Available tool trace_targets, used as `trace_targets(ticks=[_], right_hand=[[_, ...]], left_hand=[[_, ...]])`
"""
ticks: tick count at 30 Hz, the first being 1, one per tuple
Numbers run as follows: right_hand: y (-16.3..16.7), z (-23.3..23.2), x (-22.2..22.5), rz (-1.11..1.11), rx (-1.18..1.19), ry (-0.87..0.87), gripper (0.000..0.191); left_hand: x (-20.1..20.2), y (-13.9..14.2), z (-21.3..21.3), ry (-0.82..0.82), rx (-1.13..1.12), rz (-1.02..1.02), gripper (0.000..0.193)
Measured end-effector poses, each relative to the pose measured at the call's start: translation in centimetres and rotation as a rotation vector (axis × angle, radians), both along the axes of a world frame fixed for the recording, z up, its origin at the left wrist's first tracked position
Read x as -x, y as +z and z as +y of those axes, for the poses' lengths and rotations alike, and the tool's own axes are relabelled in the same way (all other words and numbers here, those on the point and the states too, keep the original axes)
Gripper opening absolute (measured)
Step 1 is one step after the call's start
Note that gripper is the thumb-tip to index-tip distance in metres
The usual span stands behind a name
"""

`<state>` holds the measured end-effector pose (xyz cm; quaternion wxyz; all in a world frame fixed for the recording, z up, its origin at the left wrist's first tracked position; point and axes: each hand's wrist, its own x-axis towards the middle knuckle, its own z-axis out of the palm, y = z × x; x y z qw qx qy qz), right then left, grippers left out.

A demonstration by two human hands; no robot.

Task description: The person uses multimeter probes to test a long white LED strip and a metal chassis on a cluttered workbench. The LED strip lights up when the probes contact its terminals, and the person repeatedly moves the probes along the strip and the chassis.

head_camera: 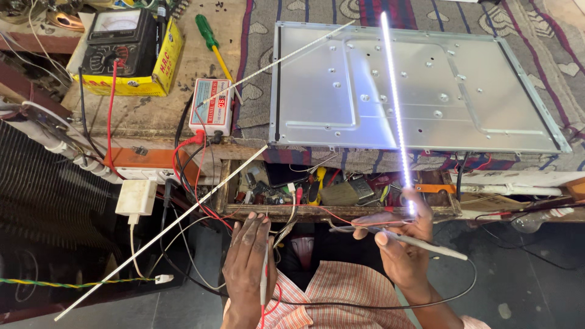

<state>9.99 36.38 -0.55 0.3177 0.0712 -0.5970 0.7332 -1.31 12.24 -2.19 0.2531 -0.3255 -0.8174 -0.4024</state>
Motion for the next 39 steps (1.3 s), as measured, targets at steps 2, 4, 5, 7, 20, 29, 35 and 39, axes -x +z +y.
trace_targets(ticks=[2,4,5,7,20,29,35,39], right_hand=[[0.0,-0.2,0.0,-0.013,-0.022,-0.038,0.091],[0.1,-0.3,0.1,-0.014,-0.013,-0.041,0.095],[0.2,-0.3,0.2,-0.014,-0.008,-0.042,0.098],[0.4,-0.4,0.2,-0.013,-0.011,-0.044,0.097],[-3.1,-1.5,-1.2,-0.143,-0.066,-0.237,0.048],[-10.7,1.2,-5.7,-0.211,0.22,-0.056,0.06],[-15.6,1.7,-5.8,-0.349,0.194,0.424,0.058],[-15.7,1.4,-3.9,-0.601,0.053,0.553,0.062]], left_hand=[[0.0,0.1,0.0,-0.005,-0.005,0.001,0.033],[0.0,0.2,-0.1,-0.011,-0.013,0.009,0.033],[0.0,0.3,0.0,-0.014,-0.019,0.013,0.033],[0.0,0.4,-0.1,-0.019,-0.027,0.019,0.033],[0.5,-0.2,-0.8,-0.033,-0.02,0.061,0.042],[0.1,0.5,-1.5,-0.029,-0.026,-0.003,0.042],[0.1,0.8,-1.6,-0.032,-0.024,-0.018,0.041],[0.0,1.0,-1.6,-0.037,-0.016,-0.028,0.041]])
